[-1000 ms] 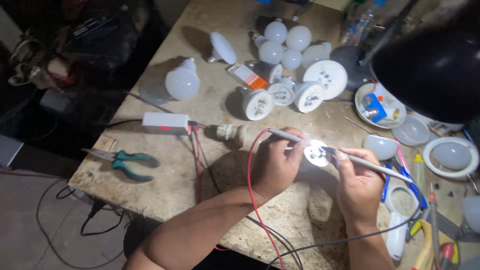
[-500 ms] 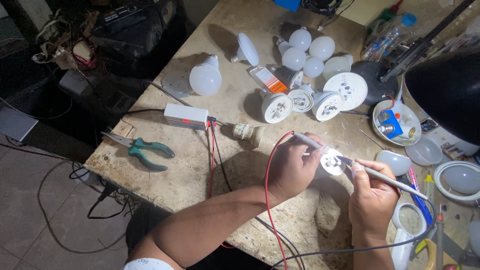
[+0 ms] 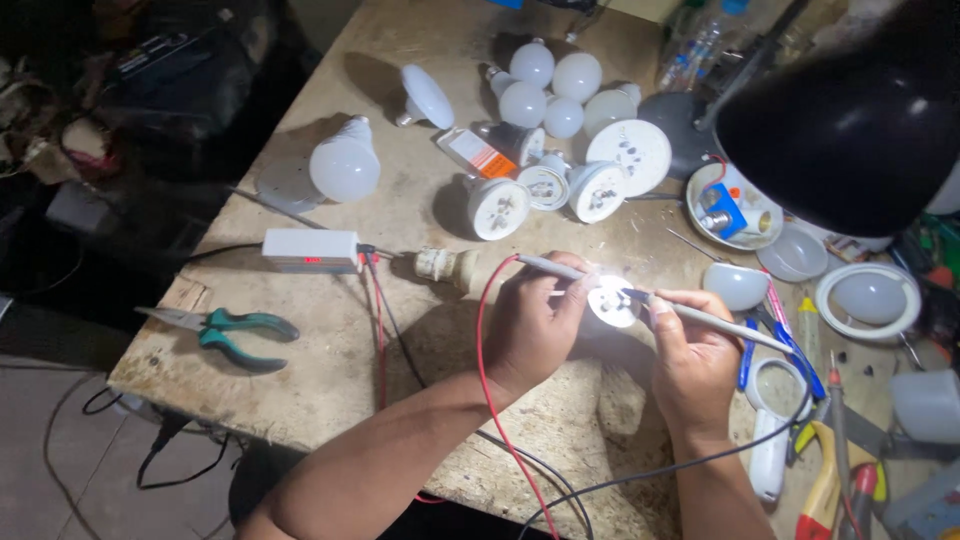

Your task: Testing and soldering LED bulb components at a repair workbench

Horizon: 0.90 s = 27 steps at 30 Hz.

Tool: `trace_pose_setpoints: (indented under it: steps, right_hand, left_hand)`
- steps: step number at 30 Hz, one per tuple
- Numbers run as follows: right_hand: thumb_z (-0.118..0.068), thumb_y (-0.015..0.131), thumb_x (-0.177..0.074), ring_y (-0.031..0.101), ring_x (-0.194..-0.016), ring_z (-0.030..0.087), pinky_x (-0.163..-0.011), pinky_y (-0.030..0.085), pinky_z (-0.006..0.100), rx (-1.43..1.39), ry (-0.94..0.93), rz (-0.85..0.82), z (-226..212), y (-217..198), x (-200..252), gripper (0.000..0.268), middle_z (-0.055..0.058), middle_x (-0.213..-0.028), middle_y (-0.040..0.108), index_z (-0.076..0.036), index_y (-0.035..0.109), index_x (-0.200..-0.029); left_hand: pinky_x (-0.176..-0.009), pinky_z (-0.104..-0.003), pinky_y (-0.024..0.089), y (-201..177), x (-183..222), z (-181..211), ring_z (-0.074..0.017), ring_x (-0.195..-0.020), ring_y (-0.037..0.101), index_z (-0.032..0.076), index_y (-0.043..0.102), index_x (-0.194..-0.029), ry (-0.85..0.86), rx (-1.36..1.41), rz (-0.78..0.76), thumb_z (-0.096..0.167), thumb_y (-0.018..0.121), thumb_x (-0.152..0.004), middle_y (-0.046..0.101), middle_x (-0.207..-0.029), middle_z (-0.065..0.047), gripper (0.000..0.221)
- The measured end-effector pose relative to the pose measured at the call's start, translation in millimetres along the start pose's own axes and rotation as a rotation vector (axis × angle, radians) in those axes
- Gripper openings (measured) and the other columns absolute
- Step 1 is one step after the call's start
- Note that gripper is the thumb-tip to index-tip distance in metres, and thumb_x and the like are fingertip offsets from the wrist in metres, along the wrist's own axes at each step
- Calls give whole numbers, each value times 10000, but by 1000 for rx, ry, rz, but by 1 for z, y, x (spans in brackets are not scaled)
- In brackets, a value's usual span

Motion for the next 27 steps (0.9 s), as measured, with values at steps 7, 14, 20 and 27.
trace_pose_setpoints:
  steps: [7,14,20,27]
  right_hand:
    - [-16,720,-911,662,-861,134,-785,577,330,1,-39,12,-6,1,-1,101,139,-862,744,-8,724,-1011]
    - [-36,691,-944,719,-911,184,-830,620,344,-83,25,10,-1,-3,-4,86,182,-935,760,10,695,-1017]
    - [-45,669,-968,725,-987,225,-904,615,383,-169,32,12,-11,-2,-5,90,215,-1005,760,38,662,-1003]
    - [-52,682,-959,714,-960,186,-882,620,360,-108,27,-29,-4,-3,-4,95,187,-983,766,21,677,-1020]
  left_hand:
    - [-710,-412,611,1,-1,-1,-343,-835,756,97,652,-956,-33,42,-32,131,644,-981,740,-875,-121,43]
    - [-619,-345,628,4,-1,-3,-260,-732,741,50,644,-954,-124,154,-55,136,626,-1003,747,-843,-148,100]
    - [-651,-381,650,0,0,1,-288,-779,788,64,648,-989,-196,109,-30,181,623,-1009,737,-817,-178,122]
    - [-699,-397,644,1,-2,8,-310,-810,798,65,624,-991,-202,121,-50,178,593,-1028,767,-807,-192,122]
Point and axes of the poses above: each hand's wrist, its own x-axis away from the middle knuckle, its own y-axis out of the palm, z = x × y, the point moved 2 cm from there along -x, towards the middle knuckle
